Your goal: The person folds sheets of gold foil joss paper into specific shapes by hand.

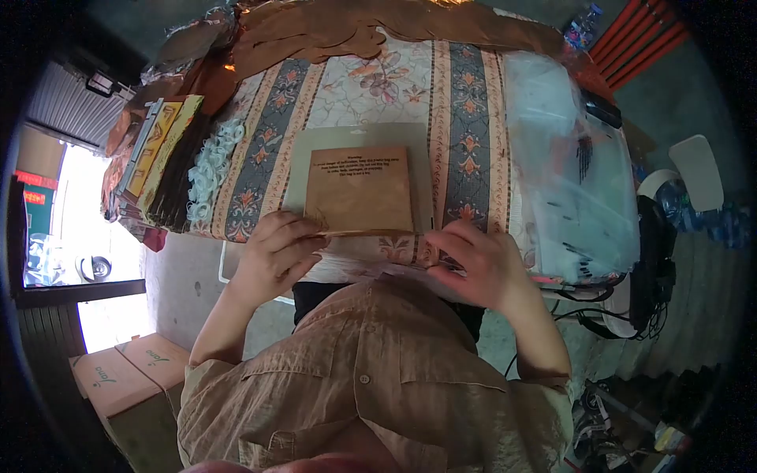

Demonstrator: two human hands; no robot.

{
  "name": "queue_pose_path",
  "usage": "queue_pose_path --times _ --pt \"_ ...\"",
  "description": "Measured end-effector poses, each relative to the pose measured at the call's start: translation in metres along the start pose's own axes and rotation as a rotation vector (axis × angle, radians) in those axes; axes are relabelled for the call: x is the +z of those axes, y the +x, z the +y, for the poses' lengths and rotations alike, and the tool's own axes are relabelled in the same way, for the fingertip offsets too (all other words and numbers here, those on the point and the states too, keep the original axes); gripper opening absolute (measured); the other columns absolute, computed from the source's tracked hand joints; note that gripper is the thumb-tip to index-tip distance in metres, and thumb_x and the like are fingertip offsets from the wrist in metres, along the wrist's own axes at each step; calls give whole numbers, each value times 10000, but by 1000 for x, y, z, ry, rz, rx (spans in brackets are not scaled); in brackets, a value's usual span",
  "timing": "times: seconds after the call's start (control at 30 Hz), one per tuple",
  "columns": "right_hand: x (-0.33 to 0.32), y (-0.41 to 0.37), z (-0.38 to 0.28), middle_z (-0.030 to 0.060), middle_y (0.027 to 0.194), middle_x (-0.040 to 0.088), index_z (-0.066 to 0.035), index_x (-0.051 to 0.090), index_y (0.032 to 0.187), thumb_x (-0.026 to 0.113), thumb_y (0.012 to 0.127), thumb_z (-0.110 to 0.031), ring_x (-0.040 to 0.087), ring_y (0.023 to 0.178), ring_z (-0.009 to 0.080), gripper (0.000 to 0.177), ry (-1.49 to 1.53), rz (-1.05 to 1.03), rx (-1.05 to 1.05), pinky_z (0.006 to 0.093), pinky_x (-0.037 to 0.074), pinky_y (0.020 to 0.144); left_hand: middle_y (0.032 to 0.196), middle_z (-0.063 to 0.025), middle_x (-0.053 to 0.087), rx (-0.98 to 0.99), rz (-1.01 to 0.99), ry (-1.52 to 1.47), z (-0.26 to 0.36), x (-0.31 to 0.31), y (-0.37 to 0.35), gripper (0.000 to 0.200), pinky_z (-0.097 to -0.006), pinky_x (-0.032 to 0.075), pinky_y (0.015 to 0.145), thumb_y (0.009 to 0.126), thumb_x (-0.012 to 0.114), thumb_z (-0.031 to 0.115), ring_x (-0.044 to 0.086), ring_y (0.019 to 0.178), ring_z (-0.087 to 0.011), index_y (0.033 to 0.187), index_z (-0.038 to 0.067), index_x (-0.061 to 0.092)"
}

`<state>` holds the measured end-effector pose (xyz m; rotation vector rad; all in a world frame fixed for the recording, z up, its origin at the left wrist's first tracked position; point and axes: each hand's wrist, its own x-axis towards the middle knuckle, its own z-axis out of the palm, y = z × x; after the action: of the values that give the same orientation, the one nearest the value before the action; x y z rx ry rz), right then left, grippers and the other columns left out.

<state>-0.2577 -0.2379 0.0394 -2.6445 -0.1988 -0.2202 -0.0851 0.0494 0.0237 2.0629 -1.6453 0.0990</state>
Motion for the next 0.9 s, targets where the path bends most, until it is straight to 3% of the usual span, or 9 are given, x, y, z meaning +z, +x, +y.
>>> queue_pose_path --times 0.1,0.17,0.23,0.4,0.53,0.67,0.7,0.77,0.9 --pt "6 5 -1 43 1025 621 -109 650 1112 801 688 -206 651 796 232 460 -76 27 -49 348 539 638 1069 -98 663 -35 93 -91 0 3 0 189 -397 490 863 759 729 83 605 1011 -287 942 43 697" --pt "11 8 0 50 1014 619 -103 655 1099 797 697 -201 651 786 235 437 -64 3 -26 345 538 639 975 -45 670 -49 149 -90 -3 6 2 144 -356 506 803 768 715 74 620 941 -239 911 71 699" --pt "12 13 2 56 1003 618 -97 659 1087 792 707 -195 651 776 239 415 -58 -12 -7 341 537 640 949 -55 672 -80 162 -125 -3 6 4 136 -353 508 787 768 713 62 625 917 -245 903 64 693" --pt "10 25 7 86 896 615 -34 681 917 738 784 -139 636 704 256 178 199 -10 124 331 511 611 860 -76 669 -182 190 -185 -4 10 10 112 -345 509 716 760 705 27 630 816 -258 866 48 676" --pt "12 38 10 95 818 611 -10 662 858 718 805 -116 642 704 219 130 212 -5 151 321 494 589 825 -77 658 -253 212 -225 -5 10 12 98 -351 493 657 746 697 4 607 733 -255 810 47 635" --pt "8 52 7 107 740 603 12 635 830 687 817 -111 632 675 171 134 367 -115 458 316 477 585 762 -66 635 -369 223 -310 -5 17 14 150 -350 485 634 736 686 -16 591 686 -259 840 54 605" --pt "7 56 7 108 722 600 17 629 819 679 814 -120 623 661 162 146 412 -166 552 319 473 587 762 -66 635 -372 222 -310 -4 18 14 150 -350 485 634 736 686 -16 591 686 -259 840 54 605" --pt "9 59 8 112 715 597 11 610 820 678 806 -134 621 649 179 161 353 -189 527 327 475 591 831 -83 620 -597 164 -365 -1 20 15 244 -356 481 643 719 681 -31 595 758 -271 929 65 602" --pt "12 65 9 128 718 591 -18 528 874 665 788 -150 617 639 251 209 252 -191 502 360 476 598 958 -109 592 -504 218 -187 3 16 21 291 -385 462 724 736 672 -5 585 886 -293 1004 74 591"
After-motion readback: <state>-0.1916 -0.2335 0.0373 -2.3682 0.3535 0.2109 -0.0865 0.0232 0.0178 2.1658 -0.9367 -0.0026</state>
